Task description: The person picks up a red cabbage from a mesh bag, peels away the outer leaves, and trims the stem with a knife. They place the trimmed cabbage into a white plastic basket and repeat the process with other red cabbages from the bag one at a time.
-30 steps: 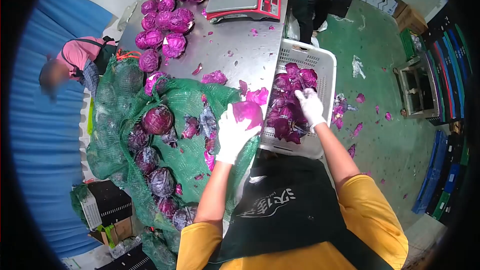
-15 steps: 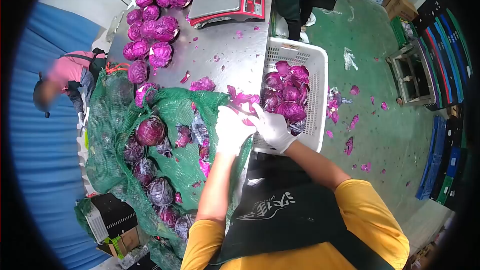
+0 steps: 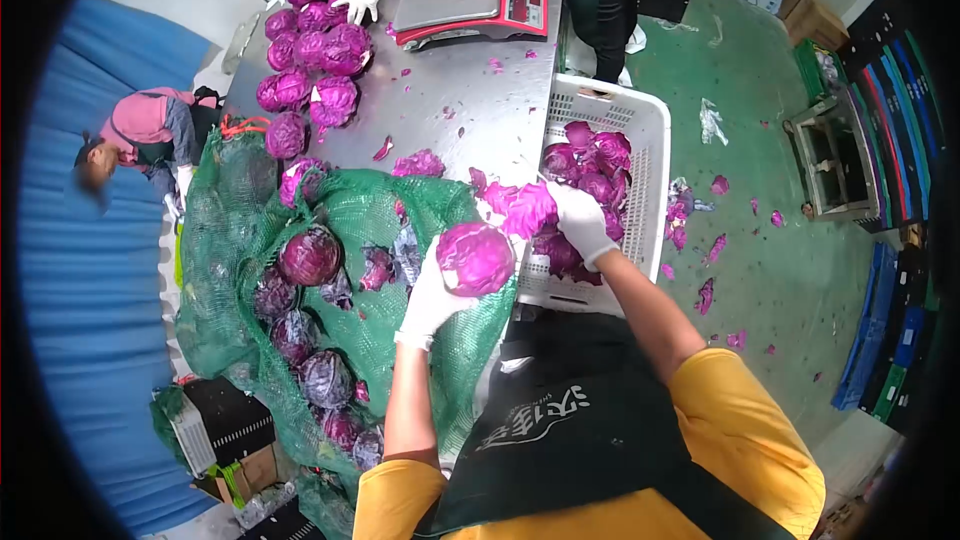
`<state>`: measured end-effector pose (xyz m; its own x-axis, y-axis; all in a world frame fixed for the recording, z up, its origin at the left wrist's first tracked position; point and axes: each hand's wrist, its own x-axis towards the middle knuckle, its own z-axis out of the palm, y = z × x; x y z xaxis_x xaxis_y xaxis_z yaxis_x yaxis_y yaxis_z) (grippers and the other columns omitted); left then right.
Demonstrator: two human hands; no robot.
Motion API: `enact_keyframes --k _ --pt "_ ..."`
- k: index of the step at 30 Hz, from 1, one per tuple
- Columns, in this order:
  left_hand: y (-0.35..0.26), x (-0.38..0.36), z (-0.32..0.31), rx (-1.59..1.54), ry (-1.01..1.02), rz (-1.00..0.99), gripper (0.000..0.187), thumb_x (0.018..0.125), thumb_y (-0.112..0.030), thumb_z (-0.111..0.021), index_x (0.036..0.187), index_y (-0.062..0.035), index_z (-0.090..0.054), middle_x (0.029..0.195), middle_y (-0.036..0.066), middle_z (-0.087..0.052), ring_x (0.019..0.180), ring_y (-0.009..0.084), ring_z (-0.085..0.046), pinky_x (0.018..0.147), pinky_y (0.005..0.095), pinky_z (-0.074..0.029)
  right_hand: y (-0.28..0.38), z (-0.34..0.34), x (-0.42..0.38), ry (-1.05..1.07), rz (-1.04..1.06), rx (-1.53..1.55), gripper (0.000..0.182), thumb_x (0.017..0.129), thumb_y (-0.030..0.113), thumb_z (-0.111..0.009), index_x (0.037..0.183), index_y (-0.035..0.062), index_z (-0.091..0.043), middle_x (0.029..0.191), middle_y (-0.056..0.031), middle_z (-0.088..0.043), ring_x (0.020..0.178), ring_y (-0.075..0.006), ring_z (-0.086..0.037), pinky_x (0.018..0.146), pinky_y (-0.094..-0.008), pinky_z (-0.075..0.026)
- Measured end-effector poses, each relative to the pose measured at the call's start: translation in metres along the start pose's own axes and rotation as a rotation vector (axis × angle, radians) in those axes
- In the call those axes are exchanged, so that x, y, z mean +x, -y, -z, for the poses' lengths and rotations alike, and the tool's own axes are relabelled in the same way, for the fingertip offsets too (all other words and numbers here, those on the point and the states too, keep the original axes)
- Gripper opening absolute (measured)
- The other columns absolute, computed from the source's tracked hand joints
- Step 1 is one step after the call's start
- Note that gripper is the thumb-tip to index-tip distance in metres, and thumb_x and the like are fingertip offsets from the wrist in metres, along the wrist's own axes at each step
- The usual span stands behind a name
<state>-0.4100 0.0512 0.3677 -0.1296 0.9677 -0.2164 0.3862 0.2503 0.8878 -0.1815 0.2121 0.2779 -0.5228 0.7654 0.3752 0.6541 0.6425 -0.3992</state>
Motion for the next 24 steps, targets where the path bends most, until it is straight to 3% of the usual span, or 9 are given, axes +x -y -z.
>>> enact_keyframes --k 1,4,8,10,12,15,20,23,24 --pt "-0.006 -0.004 -0.002 -0.376 0.025 0.221 0.119 0.045 -0.009 -0.090 0.141 0.0070 -0.021 0.134 0.021 -0.043 0.125 0.0250 -0.045 0.104 0.0368 -0.039 -0.001 -0.010 -0.009 0.006 -0.015 -0.025 0.035 0.079 0.012 -0.055 0.114 0.0058 -0.057 0.083 -0.0108 -0.060 0.076 -0.0271 -0.061 0.069 -0.0381 -0.049" --pt "-0.002 0.002 -0.026 -0.334 -0.163 0.097 0.109 0.061 -0.006 -0.084 0.144 0.0016 -0.013 0.128 0.015 -0.046 0.114 0.0213 -0.052 0.095 0.0364 -0.047 -0.009 -0.021 -0.025 0.062 -0.074 -0.028 0.042 0.074 0.009 -0.059 0.115 0.0040 -0.057 0.087 -0.0121 -0.061 0.078 -0.0269 -0.061 0.070 -0.0375 -0.050" --pt "-0.029 0.011 -0.049 0.301 -0.371 0.153 0.108 0.056 -0.034 -0.088 0.139 0.0037 -0.029 0.122 0.021 -0.046 0.115 0.0316 -0.048 0.099 0.0384 -0.041 -0.014 0.013 -0.009 -0.186 -0.047 -0.050 0.040 0.073 0.010 -0.061 0.113 0.0047 -0.059 0.106 -0.0155 -0.062 0.084 -0.0276 -0.064 0.070 -0.0346 -0.053" --pt "-0.024 0.015 -0.067 0.433 -0.458 0.079 0.106 0.054 -0.039 -0.087 0.135 0.0038 -0.034 0.118 0.022 -0.048 0.111 0.0341 -0.048 0.096 0.0401 -0.041 0.021 0.059 0.009 -0.138 -0.022 0.075 0.039 0.078 0.016 -0.061 0.115 0.0055 -0.058 0.097 -0.0170 -0.065 0.075 -0.0298 -0.065 0.063 -0.0367 -0.053" --pt "-0.027 0.023 -0.077 0.565 -0.533 -0.014 0.104 0.051 -0.044 -0.085 0.131 0.0038 -0.039 0.114 0.024 -0.049 0.108 0.0366 -0.048 0.094 0.0418 -0.041 0.049 0.078 0.011 0.109 -0.131 0.344 0.045 0.082 0.027 -0.059 0.121 0.0060 -0.054 0.081 -0.0170 -0.065 0.065 -0.0308 -0.065 0.059 -0.0406 -0.052" --pt "-0.050 0.032 -0.081 0.629 -0.469 0.051 0.079 0.052 -0.041 -0.081 0.107 0.0060 -0.050 0.099 0.022 -0.052 0.093 0.0376 -0.051 0.079 0.0460 -0.043 0.061 0.081 0.010 0.477 -0.060 0.249 0.064 0.083 0.032 -0.055 0.135 -0.0006 -0.039 0.068 -0.0162 -0.062 0.059 -0.0308 -0.062 0.055 -0.0458 -0.048" --pt "-0.057 0.039 -0.083 0.691 -0.440 -0.001 0.074 0.053 -0.042 -0.080 0.101 0.0061 -0.051 0.095 0.021 -0.052 0.092 0.0375 -0.051 0.077 0.0464 -0.042 0.060 0.066 0.009 0.417 -0.125 0.367 0.066 0.084 0.040 -0.061 0.134 0.0014 -0.042 0.066 -0.0145 -0.059 0.057 -0.0285 -0.060 0.051 -0.0386 -0.045" --pt "-0.043 0.042 -0.084 0.765 -0.499 -0.070 0.086 0.051 -0.044 -0.081 0.111 0.0089 -0.048 0.098 0.021 -0.052 0.094 0.0369 -0.050 0.081 0.0448 -0.043 0.052 0.053 0.014 0.331 -0.102 0.336 0.048 0.084 0.035 -0.062 0.118 0.0015 -0.056 0.064 -0.0128 -0.058 0.055 -0.0273 -0.060 0.050 -0.0376 -0.045" --pt "-0.048 0.042 -0.082 0.780 -0.524 -0.106 0.093 0.050 -0.043 -0.082 0.117 0.0102 -0.046 0.103 0.022 -0.051 0.098 0.0373 -0.049 0.085 0.0444 -0.043 0.053 0.050 0.021 0.147 -0.051 0.315 0.038 0.086 0.033 -0.061 0.108 0.0028 -0.059 0.064 -0.0126 -0.059 0.054 -0.0268 -0.060 0.050 -0.0371 -0.045"
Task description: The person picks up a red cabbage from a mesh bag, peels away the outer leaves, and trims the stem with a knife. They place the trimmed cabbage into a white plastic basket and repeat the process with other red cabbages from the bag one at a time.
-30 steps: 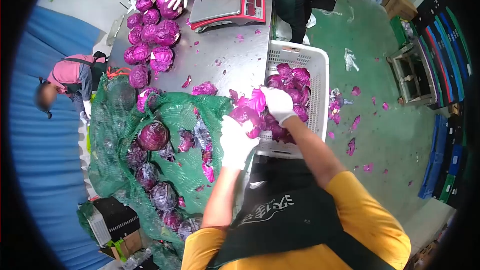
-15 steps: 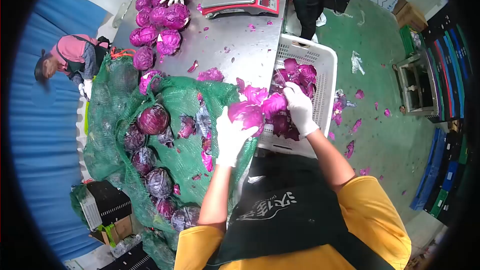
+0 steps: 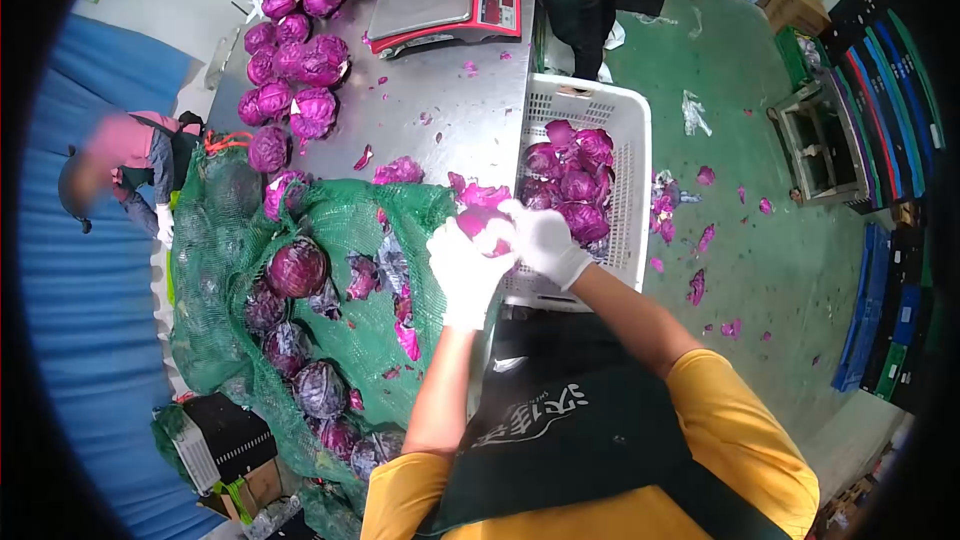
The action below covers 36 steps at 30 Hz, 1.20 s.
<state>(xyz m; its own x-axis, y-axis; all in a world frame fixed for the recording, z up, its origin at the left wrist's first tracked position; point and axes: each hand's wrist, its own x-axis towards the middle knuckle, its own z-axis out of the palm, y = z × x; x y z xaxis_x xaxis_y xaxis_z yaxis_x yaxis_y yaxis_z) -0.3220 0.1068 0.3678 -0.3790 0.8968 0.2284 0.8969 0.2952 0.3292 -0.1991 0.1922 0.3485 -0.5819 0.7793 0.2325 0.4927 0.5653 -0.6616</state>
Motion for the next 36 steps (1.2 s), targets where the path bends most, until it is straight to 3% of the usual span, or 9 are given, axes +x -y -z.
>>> enact_keyframes --k 2,10,14,18,24,31,32,34,36 --pt "-0.008 -0.001 0.011 -0.010 0.134 0.093 0.104 0.047 -0.042 -0.084 0.126 0.0113 -0.041 0.109 0.022 -0.050 0.103 0.0375 -0.047 0.090 0.0436 -0.041 -0.005 0.004 0.007 -0.192 0.122 -0.116 0.020 0.088 0.027 -0.059 0.089 0.0070 -0.063 0.064 -0.0128 -0.060 0.053 -0.0262 -0.060 0.048 -0.0362 -0.046" --pt "0.001 0.003 -0.001 0.081 0.252 0.149 0.094 0.053 -0.043 -0.079 0.122 0.0091 -0.044 0.109 0.023 -0.051 0.098 0.0387 -0.049 0.082 0.0454 -0.044 0.002 -0.009 -0.002 0.076 0.001 -0.068 0.049 0.086 0.037 -0.060 0.120 0.0024 -0.056 0.057 -0.0149 -0.056 0.050 -0.0301 -0.059 0.049 -0.0386 -0.046" --pt "-0.002 -0.001 0.005 0.015 0.109 0.046 0.095 0.053 -0.044 -0.080 0.123 0.0085 -0.044 0.112 0.024 -0.050 0.101 0.0387 -0.049 0.085 0.0445 -0.043 -0.019 -0.012 0.011 -0.154 0.315 -0.391 0.032 0.082 0.020 -0.057 0.112 0.0087 -0.062 0.089 -0.0088 -0.065 0.064 -0.0223 -0.062 0.053 -0.0343 -0.049" --pt "-0.001 -0.008 0.013 -0.100 0.123 0.010 0.097 0.052 -0.037 -0.083 0.129 0.0036 -0.040 0.121 0.021 -0.045 0.109 0.0369 -0.043 0.091 0.0460 -0.039 -0.011 0.017 0.028 0.257 -0.066 0.065 0.028 0.087 0.029 -0.054 0.105 0.0098 -0.063 0.087 -0.0115 -0.064 0.078 -0.0285 -0.064 0.069 -0.0387 -0.051" --pt "0.057 -0.024 0.047 -0.426 0.359 0.022 0.112 0.050 -0.034 -0.088 0.137 0.0040 -0.031 0.130 0.021 -0.044 0.123 0.0347 -0.045 0.104 0.0402 -0.037 -0.050 0.005 0.021 0.132 -0.459 0.253 0.040 0.083 0.044 -0.059 0.087 0.0054 -0.066 0.078 -0.0166 -0.065 0.075 -0.0337 -0.063 0.071 -0.0395 -0.049" --pt "0.039 -0.042 0.051 -0.348 0.337 0.195 0.109 0.050 -0.045 -0.087 0.135 0.0005 -0.036 0.128 0.021 -0.046 0.120 0.0327 -0.047 0.101 0.0402 -0.040 -0.055 -0.006 -0.003 -0.037 -0.085 0.132 0.017 0.082 0.025 -0.065 0.081 0.0080 -0.065 0.068 -0.0105 -0.060 0.061 -0.0272 -0.060 0.053 -0.0374 -0.047" --pt "0.042 -0.042 0.050 -0.359 0.314 0.175 0.105 0.052 -0.044 -0.086 0.134 -0.0011 -0.038 0.125 0.020 -0.048 0.117 0.0332 -0.049 0.099 0.0408 -0.042 -0.062 0.000 -0.003 0.125 -0.579 0.405 0.024 0.080 0.029 -0.067 0.081 0.0058 -0.065 0.065 -0.0113 -0.061 0.060 -0.0278 -0.060 0.054 -0.0376 -0.046" --pt "0.061 -0.045 0.045 -0.452 0.322 0.221 0.103 0.053 -0.041 -0.087 0.134 -0.0009 -0.038 0.125 0.019 -0.049 0.117 0.0312 -0.050 0.099 0.0392 -0.042 -0.077 0.000 -0.009 -0.005 -0.413 0.176 0.030 0.078 0.033 -0.068 0.080 0.0032 -0.065 0.063 -0.0131 -0.062 0.060 -0.0298 -0.061 0.056 -0.0386 -0.047" --pt "0.082 -0.047 0.041 -0.539 0.325 0.270 0.101 0.054 -0.037 -0.087 0.134 -0.0007 -0.038 0.126 0.018 -0.050 0.116 0.0292 -0.051 0.099 0.0376 -0.043 -0.080 -0.004 -0.017 0.087 -0.743 0.273 0.034 0.078 0.033 -0.069 0.092 0.0030 -0.064 0.070 -0.0145 -0.064 0.064 -0.0322 -0.061 0.063 -0.0395 -0.048"
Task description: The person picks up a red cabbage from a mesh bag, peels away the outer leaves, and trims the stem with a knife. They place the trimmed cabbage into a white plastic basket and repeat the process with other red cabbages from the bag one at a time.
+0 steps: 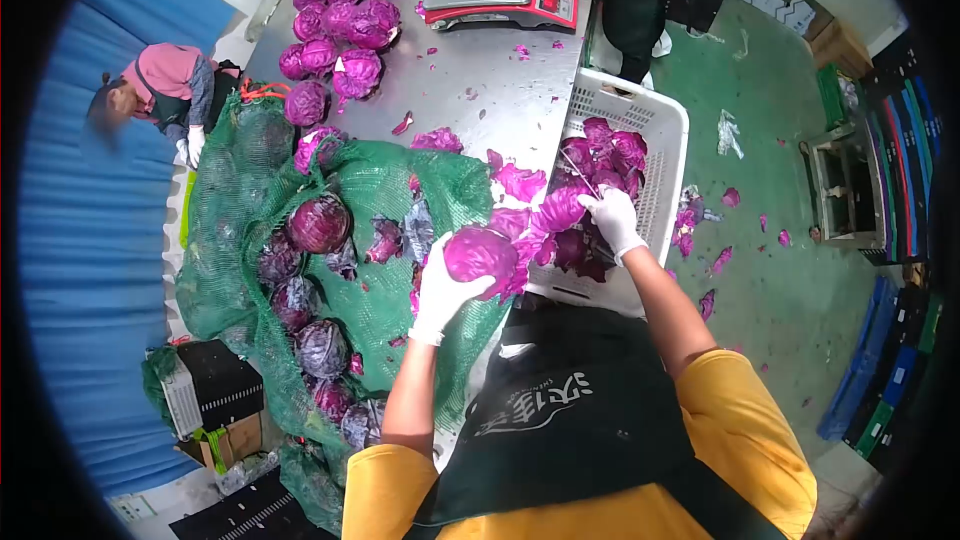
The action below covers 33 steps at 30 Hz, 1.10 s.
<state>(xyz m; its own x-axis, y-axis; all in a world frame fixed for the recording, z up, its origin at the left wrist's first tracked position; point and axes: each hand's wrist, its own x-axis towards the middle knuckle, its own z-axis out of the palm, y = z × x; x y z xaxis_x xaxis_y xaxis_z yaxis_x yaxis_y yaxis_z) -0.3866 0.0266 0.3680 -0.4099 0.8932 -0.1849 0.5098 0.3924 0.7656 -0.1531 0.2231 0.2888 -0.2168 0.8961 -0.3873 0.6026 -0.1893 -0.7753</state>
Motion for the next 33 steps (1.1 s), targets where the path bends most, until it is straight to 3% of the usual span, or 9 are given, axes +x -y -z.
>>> enact_keyframes --k 3,4,6,8,13,17,26,30,33 --pt "0.006 0.001 0.001 -0.196 -0.020 0.036 0.092 0.058 -0.024 -0.087 0.132 0.0001 -0.039 0.124 0.015 -0.051 0.113 0.0234 -0.052 0.097 0.0344 -0.043 -0.019 -0.014 -0.004 -0.290 0.416 -0.276 0.064 0.076 0.039 -0.069 0.126 0.0047 -0.050 0.103 -0.0183 -0.062 0.089 -0.0309 -0.063 0.073 -0.0382 -0.050" --pt "0.004 0.001 -0.004 -0.195 -0.018 0.027 0.092 0.058 -0.024 -0.087 0.132 0.0001 -0.039 0.124 0.015 -0.051 0.113 0.0234 -0.052 0.097 0.0344 -0.043 0.021 0.001 -0.024 -0.231 0.333 -0.175 0.060 0.072 0.035 -0.075 0.120 0.0039 -0.056 0.108 -0.0156 -0.061 0.094 -0.0274 -0.061 0.079 -0.0351 -0.050" --pt "0.002 -0.001 -0.017 -0.448 -0.148 0.059 0.086 0.060 -0.022 -0.086 0.130 -0.0011 -0.041 0.122 0.013 -0.051 0.111 0.0236 -0.053 0.097 0.0357 -0.044 0.049 0.008 -0.038 -0.330 0.889 -0.159 0.065 0.067 0.032 -0.079 0.121 0.0044 -0.055 0.113 -0.0150 -0.059 0.103 -0.0280 -0.059 0.085 -0.0349 -0.049" --pt "0.000 0.002 -0.028 -0.487 -0.152 0.021 0.077 0.064 -0.017 -0.084 0.128 -0.0022 -0.042 0.121 0.011 -0.051 0.109 0.0230 -0.052 0.095 0.0368 -0.045 0.079 0.015 -0.047 -0.169 1.104 -0.097 0.069 0.064 0.030 -0.081 0.124 0.0062 -0.054 0.118 -0.0139 -0.058 0.110 -0.0286 -0.056 0.091 -0.0354 -0.048" --pt "-0.055 0.011 -0.032 -1.094 -0.148 0.103 0.062 0.073 -0.007 -0.073 0.127 -0.0021 -0.043 0.119 0.011 -0.053 0.109 0.0225 -0.053 0.096 0.0372 -0.044 0.102 0.037 -0.063 0.310 0.791 0.009 0.068 0.070 0.030 -0.079 0.127 0.0052 -0.053 0.126 -0.0177 -0.053 0.116 -0.0292 -0.052 0.096 -0.0375 -0.045" --pt "-0.062 0.012 -0.032 -1.212 -0.069 0.085 0.059 0.075 -0.008 -0.068 0.129 -0.0037 -0.044 0.120 0.009 -0.053 0.110 0.0214 -0.052 0.098 0.0373 -0.041 0.093 0.065 -0.055 0.456 0.343 0.327 0.040 0.071 0.014 -0.072 0.108 0.0011 -0.065 0.071 0.0016 -0.058 0.063 -0.0048 -0.050 0.058 -0.0233 -0.043" --pt "-0.087 0.013 -0.034 -1.086 0.020 -0.010 0.067 0.070 -0.008 -0.070 0.131 -0.0035 -0.042 0.123 0.009 -0.052 0.116 0.0224 -0.048 0.102 0.0364 -0.038 0.083 0.097 -0.062 0.384 0.084 0.476 0.029 0.070 0.004 -0.070 0.099 0.0031 -0.070 0.068 0.0020 -0.060 0.055 -0.0048 -0.051 0.050 -0.0219 -0.041" --pt "-0.074 0.010 -0.013 -1.017 0.038 -0.057 0.077 0.065 -0.016 -0.076 0.132 -0.0043 -0.041 0.126 0.010 -0.051 0.119 0.0236 -0.048 0.103 0.0376 -0.038 0.049 0.119 -0.050 0.012 0.118 0.554 0.034 0.067 0.000 -0.070 0.101 0.0016 -0.069 0.064 0.0054 -0.056 0.058 -0.0040 -0.051 0.056 -0.0202 -0.043" --pt "-0.078 0.009 0.017 -1.045 0.130 0.026 0.084 0.061 -0.022 -0.078 0.134 -0.0058 -0.040 0.128 0.010 -0.050 0.120 0.0240 -0.048 0.105 0.0385 -0.037 0.019 0.111 -0.027 -0.203 0.288 -0.120 0.042 0.069 0.012 -0.076 0.110 0.0063 -0.066 0.095 -0.0048 -0.064 0.085 -0.0158 -0.061 0.078 -0.0272 -0.050"
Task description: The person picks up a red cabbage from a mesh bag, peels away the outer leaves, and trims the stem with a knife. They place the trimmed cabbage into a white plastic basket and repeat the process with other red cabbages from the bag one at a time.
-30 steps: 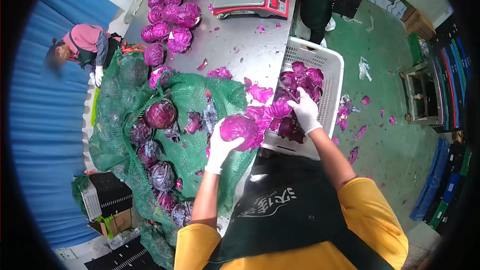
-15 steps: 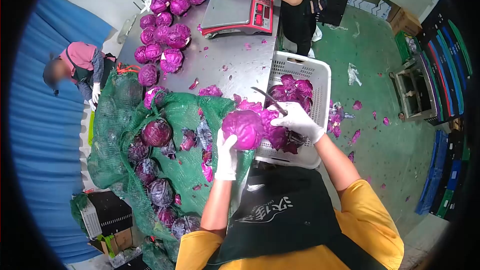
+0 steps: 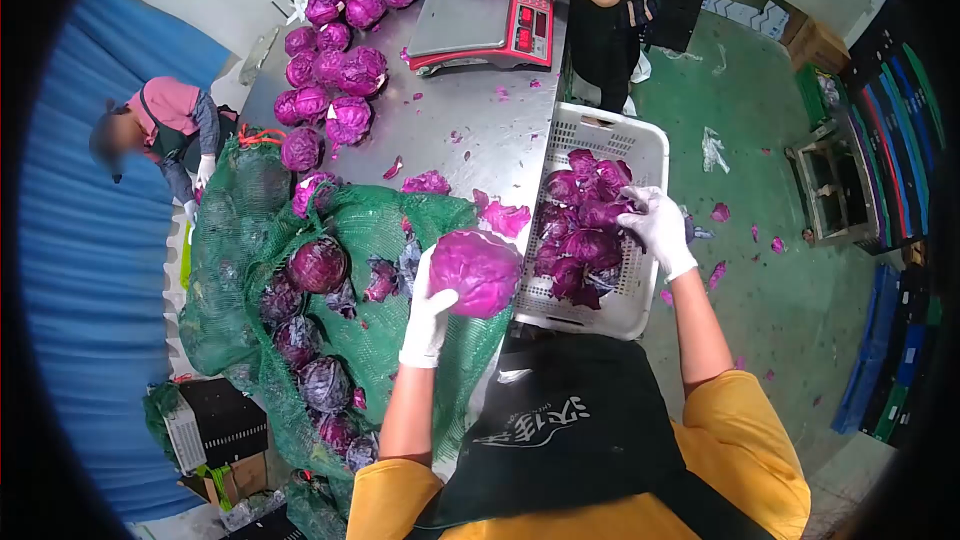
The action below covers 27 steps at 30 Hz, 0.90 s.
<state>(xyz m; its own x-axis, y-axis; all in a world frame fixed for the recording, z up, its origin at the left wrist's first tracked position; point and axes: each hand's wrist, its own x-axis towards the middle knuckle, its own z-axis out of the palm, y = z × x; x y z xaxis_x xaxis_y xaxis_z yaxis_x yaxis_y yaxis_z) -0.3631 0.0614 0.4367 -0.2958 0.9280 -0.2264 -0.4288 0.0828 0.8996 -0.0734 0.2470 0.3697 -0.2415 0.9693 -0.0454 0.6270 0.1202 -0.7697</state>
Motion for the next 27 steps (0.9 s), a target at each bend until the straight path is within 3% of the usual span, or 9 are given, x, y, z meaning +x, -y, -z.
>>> enact_keyframes --k 2,5,7,9,11,13,14,18,27 --pt "-0.004 0.002 0.001 -0.003 0.023 0.016 0.084 0.061 -0.022 -0.078 0.134 -0.0061 -0.040 0.128 0.010 -0.050 0.120 0.0239 -0.047 0.106 0.0385 -0.036 0.048 -0.006 -0.010 0.005 0.221 0.041 0.057 0.067 0.030 -0.078 0.117 0.0058 -0.062 0.107 -0.0112 -0.063 0.104 -0.0250 -0.058 0.091 -0.0330 -0.046" --pt "-0.004 0.009 -0.004 0.107 0.130 0.039 0.087 0.060 -0.021 -0.079 0.136 -0.0055 -0.039 0.131 0.011 -0.048 0.123 0.0239 -0.045 0.107 0.0383 -0.034 0.092 -0.033 -0.026 0.538 0.141 0.634 0.055 0.078 0.032 -0.071 0.124 0.0058 -0.058 0.099 -0.0144 -0.065 0.080 -0.0191 -0.061 0.077 -0.0298 -0.049" --pt "0.003 0.011 -0.008 0.209 0.168 -0.040 0.090 0.060 -0.022 -0.079 0.138 -0.0045 -0.037 0.134 0.011 -0.045 0.124 0.0240 -0.044 0.107 0.0375 -0.034 0.106 -0.053 -0.029 0.499 0.351 0.457 0.036 0.083 0.029 -0.067 0.110 0.0062 -0.064 0.089 -0.0132 -0.065 0.076 -0.0176 -0.061 0.072 -0.0287 -0.049" --pt "0.011 0.009 -0.010 0.131 0.118 -0.039 0.091 0.062 -0.023 -0.079 0.139 -0.0032 -0.035 0.137 0.012 -0.043 0.126 0.0238 -0.042 0.107 0.0366 -0.035 0.096 -0.069 -0.023 0.510 0.276 0.566 0.022 0.086 0.014 -0.063 0.098 -0.0036 -0.062 0.083 -0.0082 -0.066 0.072 -0.0117 -0.061 0.065 -0.0279 -0.049" --pt "0.021 0.003 -0.011 -0.249 -0.008 0.037 0.090 0.064 -0.023 -0.078 0.139 -0.0030 -0.034 0.138 0.013 -0.041 0.126 0.0237 -0.042 0.107 0.0360 -0.035 0.077 -0.084 -0.022 0.587 -0.171 0.793 0.016 0.088 0.012 -0.060 0.083 -0.0025 -0.060 0.075 -0.0054 -0.063 0.064 -0.0094 -0.057 0.057 -0.0296 -0.046" --pt "0.024 -0.001 -0.011 -0.153 0.004 0.007 0.086 0.065 -0.023 -0.078 0.138 -0.0026 -0.037 0.136 0.013 -0.044 0.124 0.0238 -0.045 0.106 0.0356 -0.035 0.086 -0.081 -0.027 0.111 0.689 0.120 0.016 0.088 0.012 -0.060 0.078 0.0002 -0.057 0.069 -0.0002 -0.057 0.059 -0.0064 -0.051 0.050 -0.0286 -0.042" --pt "0.028 0.001 -0.006 -0.014 0.024 -0.046 0.084 0.065 -0.023 -0.078 0.136 -0.0025 -0.038 0.134 0.013 -0.045 0.122 0.0238 -0.046 0.106 0.0356 -0.035 0.098 -0.069 -0.034 0.397 0.204 0.571 0.015 0.087 0.016 -0.064 0.083 0.0011 -0.060 0.068 0.0019 -0.052 0.058 -0.0059 -0.047 0.051 -0.0256 -0.040" --pt "0.024 0.002 0.002 0.369 0.025 -0.167 0.089 0.055 -0.028 -0.084 0.131 -0.0022 -0.045 0.128 0.013 -0.051 0.118 0.0243 -0.049 0.104 0.0371 -0.037 0.104 -0.064 -0.036 0.716 -0.063 0.690 0.024 0.081 0.024 -0.071 0.093 0.0039 -0.063 0.072 0.0025 -0.054 0.062 -0.0055 -0.050 0.055 -0.0231 -0.041" --pt "0.009 0.008 0.018 0.343 0.201 -0.123 0.097 0.048 -0.031 -0.089 0.130 -0.0033 -0.045 0.125 0.012 -0.053 0.117 0.0247 -0.051 0.102 0.0381 -0.039 0.082 -0.055 -0.041 0.835 -0.141 0.631 0.027 0.078 0.029 -0.068 0.086 0.0036 -0.066 0.070 0.0009 -0.059 0.063 -0.0069 -0.052 0.053 -0.0230 -0.040"
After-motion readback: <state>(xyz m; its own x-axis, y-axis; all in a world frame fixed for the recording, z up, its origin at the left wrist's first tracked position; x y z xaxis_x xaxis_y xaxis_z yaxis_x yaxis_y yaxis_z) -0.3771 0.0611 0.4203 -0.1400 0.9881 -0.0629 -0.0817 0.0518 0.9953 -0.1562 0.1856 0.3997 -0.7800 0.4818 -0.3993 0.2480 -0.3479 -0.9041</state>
